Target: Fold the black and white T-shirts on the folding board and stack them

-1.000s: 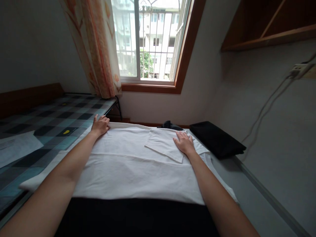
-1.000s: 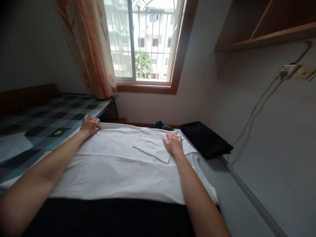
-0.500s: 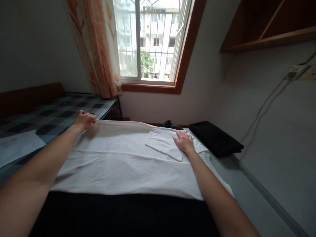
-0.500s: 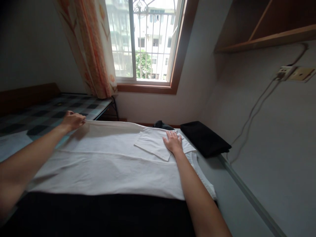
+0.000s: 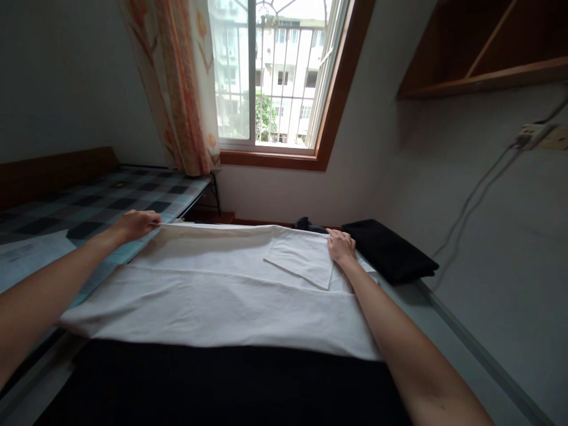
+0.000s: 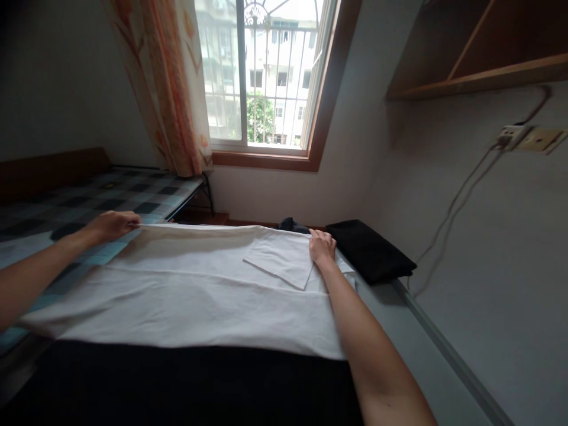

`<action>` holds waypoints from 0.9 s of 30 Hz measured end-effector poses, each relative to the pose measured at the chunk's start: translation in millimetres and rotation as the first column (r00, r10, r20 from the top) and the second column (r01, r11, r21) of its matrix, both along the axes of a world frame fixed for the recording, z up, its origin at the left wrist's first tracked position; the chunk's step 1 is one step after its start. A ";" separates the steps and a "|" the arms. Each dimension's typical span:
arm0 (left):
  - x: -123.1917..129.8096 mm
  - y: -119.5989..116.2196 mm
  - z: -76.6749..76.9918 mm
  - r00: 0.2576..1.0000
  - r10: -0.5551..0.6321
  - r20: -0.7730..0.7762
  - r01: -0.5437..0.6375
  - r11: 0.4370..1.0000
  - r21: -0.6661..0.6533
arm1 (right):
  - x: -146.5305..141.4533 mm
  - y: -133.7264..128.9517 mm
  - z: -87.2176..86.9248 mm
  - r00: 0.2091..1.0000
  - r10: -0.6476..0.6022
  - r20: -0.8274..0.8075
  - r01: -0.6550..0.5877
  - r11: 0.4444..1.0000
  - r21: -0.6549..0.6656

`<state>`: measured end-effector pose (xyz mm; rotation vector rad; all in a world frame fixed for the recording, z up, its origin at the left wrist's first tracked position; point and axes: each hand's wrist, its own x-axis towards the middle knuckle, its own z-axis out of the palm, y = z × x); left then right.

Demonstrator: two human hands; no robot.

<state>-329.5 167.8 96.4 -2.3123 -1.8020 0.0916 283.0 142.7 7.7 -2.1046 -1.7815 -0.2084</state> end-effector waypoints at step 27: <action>-33.7 -72.3 -24.2 0.993 -0.028 0.113 0.022 0.998 0.054 | 74.7 -115.5 36.0 0.645 0.600 0.473 -0.693 0.720 0.032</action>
